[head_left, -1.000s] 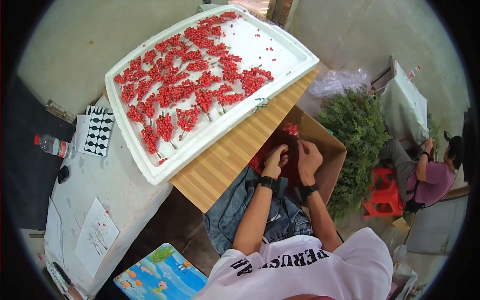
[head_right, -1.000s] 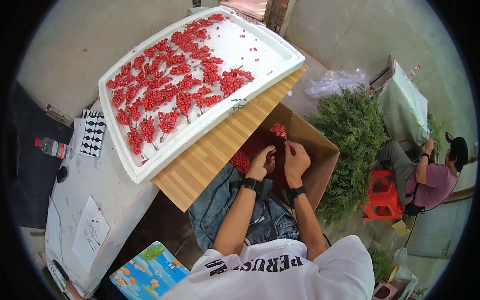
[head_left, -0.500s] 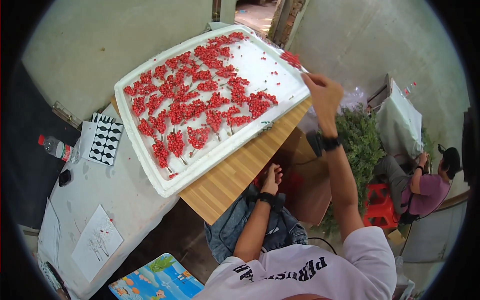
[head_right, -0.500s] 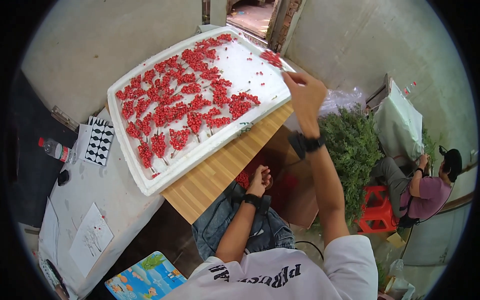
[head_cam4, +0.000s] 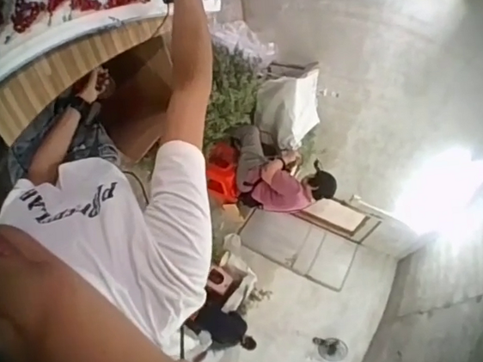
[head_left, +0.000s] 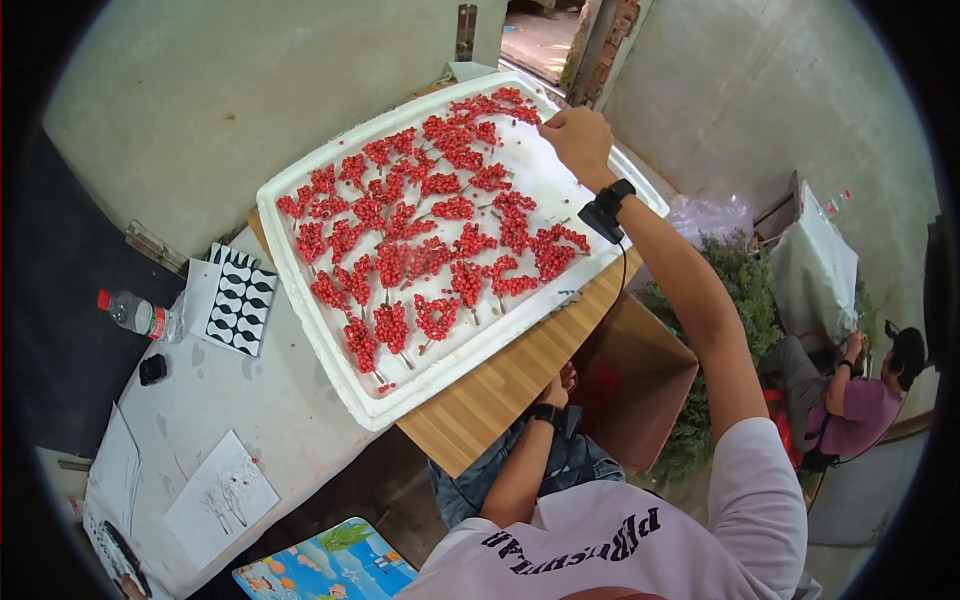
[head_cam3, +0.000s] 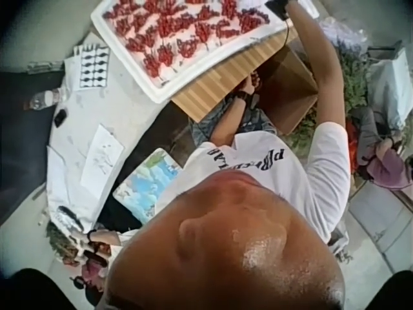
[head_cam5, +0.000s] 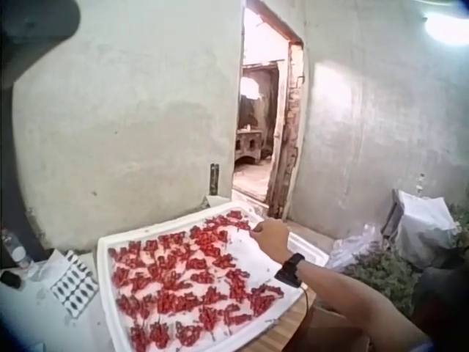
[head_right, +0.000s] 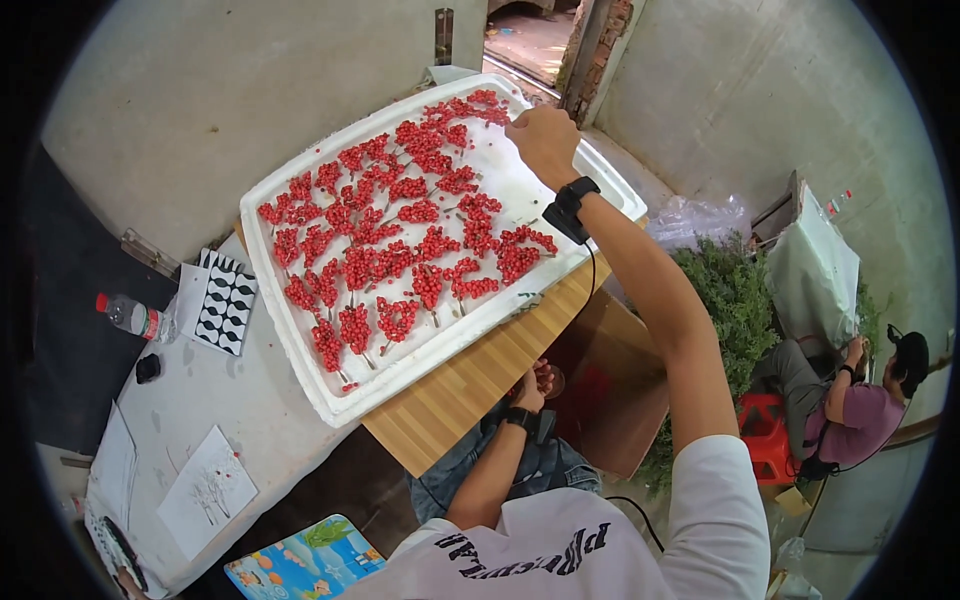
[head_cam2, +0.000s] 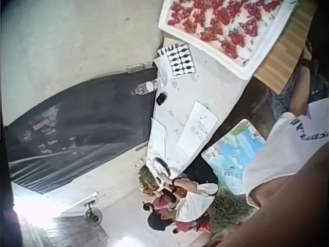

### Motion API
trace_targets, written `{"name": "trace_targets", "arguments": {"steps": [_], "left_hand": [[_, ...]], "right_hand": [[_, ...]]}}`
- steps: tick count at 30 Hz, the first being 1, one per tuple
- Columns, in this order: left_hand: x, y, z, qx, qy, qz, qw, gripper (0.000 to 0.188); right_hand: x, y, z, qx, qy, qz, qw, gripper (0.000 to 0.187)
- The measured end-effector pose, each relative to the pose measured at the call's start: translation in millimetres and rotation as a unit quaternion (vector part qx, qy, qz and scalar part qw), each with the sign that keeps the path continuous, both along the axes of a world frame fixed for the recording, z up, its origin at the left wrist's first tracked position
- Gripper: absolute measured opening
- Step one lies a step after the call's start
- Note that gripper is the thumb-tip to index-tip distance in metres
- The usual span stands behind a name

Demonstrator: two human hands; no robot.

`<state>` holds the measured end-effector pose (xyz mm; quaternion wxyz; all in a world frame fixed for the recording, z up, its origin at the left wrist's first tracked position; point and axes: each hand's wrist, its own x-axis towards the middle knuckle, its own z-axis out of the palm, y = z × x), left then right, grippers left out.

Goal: The recorder is assembling small red berry clusters onto stems and placing them into a box.

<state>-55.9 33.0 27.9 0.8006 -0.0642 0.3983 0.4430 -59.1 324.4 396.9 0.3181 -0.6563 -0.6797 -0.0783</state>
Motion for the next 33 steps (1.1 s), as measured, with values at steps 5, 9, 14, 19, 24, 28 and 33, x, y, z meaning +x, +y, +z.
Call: {"name": "trace_targets", "arguments": {"steps": [5,9,14,19,24,28,33], "left_hand": [[-9,8,-15,0.023,0.025,-0.006,0.999,0.027],[-19,-6,-15,0.0,0.036,0.026,0.999,0.028],[-8,12,-58,0.062,-0.041,0.081,0.994,0.029],[-1,6,-68,0.056,0.041,0.036,0.997,0.03],[1,4,-75,0.055,0.059,0.03,0.996,0.03],[0,0,-70,0.054,0.059,0.039,0.996,0.029],[-3,5,-56,0.052,0.06,0.059,0.995,0.03]], "right_hand": [[-16,24,-12,-0.003,-0.032,0.016,0.999,0.019],[-24,26,-33,-0.05,-0.016,-0.003,0.999,0.019],[-32,40,-36,-0.011,-0.047,0.031,0.998,0.021],[-27,45,-49,0.01,-0.112,0.005,0.994,0.025],[-27,35,-54,-0.003,-0.054,0.021,0.998,0.022],[-25,36,-55,-0.032,-0.05,0.015,0.998,0.022],[-33,40,-51,-0.022,-0.088,0.018,0.996,0.022]]}}
